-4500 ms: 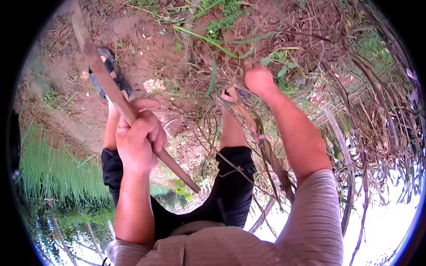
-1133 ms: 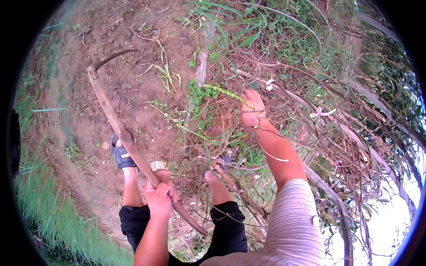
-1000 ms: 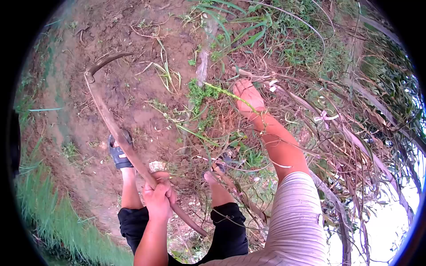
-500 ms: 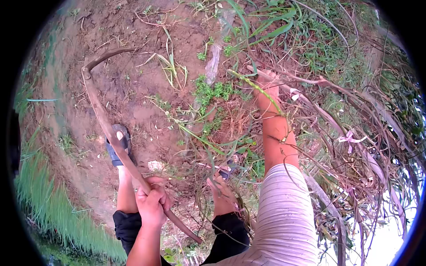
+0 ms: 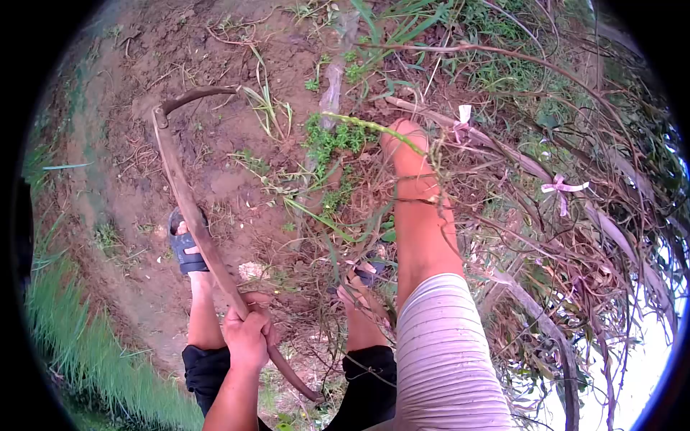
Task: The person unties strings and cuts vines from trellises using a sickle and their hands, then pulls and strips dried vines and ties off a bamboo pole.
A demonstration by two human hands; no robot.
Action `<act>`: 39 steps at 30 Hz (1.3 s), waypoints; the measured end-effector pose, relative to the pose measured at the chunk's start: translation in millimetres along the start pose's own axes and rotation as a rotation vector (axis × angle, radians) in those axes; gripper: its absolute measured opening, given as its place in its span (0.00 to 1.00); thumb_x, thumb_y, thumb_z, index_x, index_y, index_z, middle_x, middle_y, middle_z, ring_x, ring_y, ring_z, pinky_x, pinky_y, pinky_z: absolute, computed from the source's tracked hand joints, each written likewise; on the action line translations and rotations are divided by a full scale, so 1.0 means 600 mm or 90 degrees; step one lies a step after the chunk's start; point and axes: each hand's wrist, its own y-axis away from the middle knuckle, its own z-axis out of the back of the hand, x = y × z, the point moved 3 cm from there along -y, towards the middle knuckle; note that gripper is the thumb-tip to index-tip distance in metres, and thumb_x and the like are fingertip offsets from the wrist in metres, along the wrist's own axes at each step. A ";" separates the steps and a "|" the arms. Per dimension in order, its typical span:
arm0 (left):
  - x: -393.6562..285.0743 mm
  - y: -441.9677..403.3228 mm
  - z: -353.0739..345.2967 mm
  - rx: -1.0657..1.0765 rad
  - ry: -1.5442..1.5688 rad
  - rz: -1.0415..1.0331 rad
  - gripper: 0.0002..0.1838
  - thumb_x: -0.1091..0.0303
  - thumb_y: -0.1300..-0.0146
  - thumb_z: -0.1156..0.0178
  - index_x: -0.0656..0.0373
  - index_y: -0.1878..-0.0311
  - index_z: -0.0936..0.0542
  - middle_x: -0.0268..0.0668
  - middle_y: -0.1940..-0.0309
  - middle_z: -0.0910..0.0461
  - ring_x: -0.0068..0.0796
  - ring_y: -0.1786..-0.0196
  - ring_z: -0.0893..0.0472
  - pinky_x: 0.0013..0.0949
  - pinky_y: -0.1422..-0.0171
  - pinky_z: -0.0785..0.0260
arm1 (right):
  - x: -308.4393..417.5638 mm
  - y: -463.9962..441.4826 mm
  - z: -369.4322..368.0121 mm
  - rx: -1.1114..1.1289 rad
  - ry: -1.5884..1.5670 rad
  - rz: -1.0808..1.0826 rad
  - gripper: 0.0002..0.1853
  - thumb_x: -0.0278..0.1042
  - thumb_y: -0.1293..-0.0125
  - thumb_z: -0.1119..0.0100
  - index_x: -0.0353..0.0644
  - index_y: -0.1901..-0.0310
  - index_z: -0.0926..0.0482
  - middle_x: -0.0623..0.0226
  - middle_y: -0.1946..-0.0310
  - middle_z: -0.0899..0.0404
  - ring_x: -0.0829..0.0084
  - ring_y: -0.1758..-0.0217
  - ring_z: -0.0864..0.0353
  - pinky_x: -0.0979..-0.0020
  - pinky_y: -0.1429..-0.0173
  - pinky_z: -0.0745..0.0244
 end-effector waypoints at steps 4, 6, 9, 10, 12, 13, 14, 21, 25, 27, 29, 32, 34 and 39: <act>0.007 0.005 -0.032 -0.002 0.041 -0.014 0.12 0.79 0.40 0.50 0.62 0.54 0.24 0.29 0.81 0.33 0.17 0.87 0.37 0.26 0.86 0.41 | -0.028 0.129 0.015 -0.041 0.003 0.085 0.15 0.35 0.35 0.49 0.43 0.55 0.14 0.52 0.56 0.14 0.56 0.53 0.12 0.57 0.55 0.16; -0.007 -0.001 -0.025 -0.015 0.061 -0.033 0.12 0.79 0.40 0.50 0.62 0.54 0.24 0.30 0.81 0.33 0.18 0.87 0.37 0.26 0.87 0.41 | -0.006 0.151 0.045 -0.005 0.126 0.207 0.13 0.35 0.36 0.47 0.41 0.58 0.14 0.55 0.61 0.14 0.58 0.58 0.12 0.58 0.60 0.16; -0.024 -0.026 -0.011 -0.023 0.002 -0.009 0.13 0.80 0.40 0.51 0.63 0.53 0.25 0.29 0.81 0.34 0.18 0.87 0.37 0.25 0.87 0.42 | -0.012 0.170 0.037 -0.058 0.118 0.251 0.11 0.35 0.36 0.46 0.40 0.62 0.15 0.57 0.67 0.15 0.57 0.63 0.12 0.57 0.64 0.17; -0.025 -0.028 -0.016 -0.010 0.032 -0.036 0.12 0.80 0.40 0.50 0.63 0.53 0.25 0.29 0.81 0.34 0.18 0.87 0.37 0.25 0.87 0.42 | -0.027 0.186 0.023 -0.099 0.081 0.248 0.10 0.35 0.35 0.45 0.40 0.64 0.16 0.56 0.69 0.15 0.56 0.65 0.13 0.56 0.65 0.18; -0.013 -0.017 -0.014 -0.011 0.057 -0.056 0.12 0.80 0.39 0.49 0.63 0.52 0.24 0.29 0.82 0.34 0.17 0.87 0.37 0.25 0.87 0.42 | -0.056 0.247 -0.020 -0.101 0.041 0.241 0.10 0.35 0.35 0.45 0.40 0.66 0.17 0.56 0.71 0.16 0.55 0.67 0.13 0.56 0.67 0.19; -0.013 -0.018 -0.014 -0.019 0.055 -0.048 0.12 0.80 0.39 0.49 0.63 0.52 0.24 0.29 0.82 0.34 0.17 0.87 0.37 0.25 0.87 0.42 | -0.066 0.258 -0.023 -0.145 -0.037 0.186 0.10 0.36 0.34 0.45 0.40 0.66 0.18 0.55 0.74 0.17 0.53 0.69 0.15 0.55 0.68 0.20; -0.016 -0.019 -0.015 -0.022 0.065 -0.037 0.12 0.80 0.38 0.49 0.63 0.53 0.24 0.28 0.82 0.35 0.17 0.87 0.37 0.25 0.87 0.42 | -0.066 0.258 -0.022 -0.195 -0.117 0.138 0.10 0.38 0.33 0.44 0.41 0.66 0.20 0.53 0.76 0.19 0.51 0.72 0.16 0.54 0.69 0.21; -0.031 -0.025 -0.032 -0.029 0.120 0.006 0.12 0.80 0.39 0.47 0.62 0.53 0.23 0.28 0.78 0.33 0.18 0.86 0.36 0.26 0.85 0.39 | -0.158 0.404 0.157 0.089 0.084 -0.060 0.10 0.41 0.32 0.43 0.45 0.55 0.20 0.53 0.65 0.15 0.50 0.60 0.15 0.55 0.57 0.20; -0.052 -0.019 -0.050 -0.041 0.087 -0.004 0.12 0.80 0.38 0.48 0.63 0.52 0.23 0.29 0.80 0.33 0.18 0.86 0.36 0.26 0.85 0.41 | -0.323 0.407 0.165 0.024 0.250 -0.017 0.12 0.41 0.35 0.44 0.45 0.55 0.20 0.55 0.66 0.15 0.51 0.62 0.14 0.52 0.58 0.19; -0.057 -0.020 -0.056 -0.008 0.113 -0.017 0.12 0.80 0.37 0.48 0.63 0.52 0.23 0.28 0.81 0.34 0.18 0.86 0.36 0.25 0.85 0.42 | -0.330 0.403 0.178 -0.014 0.269 0.002 0.13 0.39 0.35 0.43 0.45 0.52 0.21 0.53 0.61 0.15 0.51 0.57 0.15 0.52 0.55 0.20; -0.057 -0.022 -0.053 -0.009 0.107 -0.028 0.12 0.79 0.36 0.48 0.64 0.51 0.24 0.28 0.82 0.34 0.18 0.86 0.36 0.25 0.85 0.42 | -0.310 0.396 0.164 -0.157 0.260 0.058 0.17 0.38 0.34 0.46 0.45 0.45 0.21 0.47 0.52 0.18 0.51 0.52 0.16 0.51 0.52 0.20; -0.052 -0.020 -0.047 0.005 0.105 -0.052 0.11 0.79 0.36 0.49 0.64 0.51 0.24 0.28 0.82 0.34 0.17 0.86 0.36 0.24 0.84 0.41 | -0.272 0.350 0.104 0.199 0.177 -0.142 0.17 0.38 0.31 0.49 0.41 0.45 0.23 0.44 0.47 0.21 0.51 0.46 0.19 0.52 0.44 0.23; -0.046 -0.023 -0.036 -0.005 0.089 -0.054 0.12 0.78 0.36 0.49 0.63 0.51 0.24 0.28 0.81 0.33 0.17 0.85 0.36 0.24 0.84 0.41 | -0.224 0.346 0.027 -0.147 0.330 0.122 0.20 0.40 0.30 0.50 0.35 0.44 0.25 0.44 0.46 0.22 0.49 0.42 0.22 0.55 0.35 0.29; -0.025 -0.023 -0.030 -0.012 0.084 -0.048 0.12 0.78 0.37 0.48 0.63 0.51 0.23 0.28 0.79 0.32 0.17 0.84 0.35 0.24 0.83 0.39 | -0.013 0.422 0.009 0.227 -0.031 0.240 0.26 0.48 0.29 0.53 0.31 0.44 0.23 0.44 0.45 0.21 0.51 0.38 0.23 0.58 0.31 0.32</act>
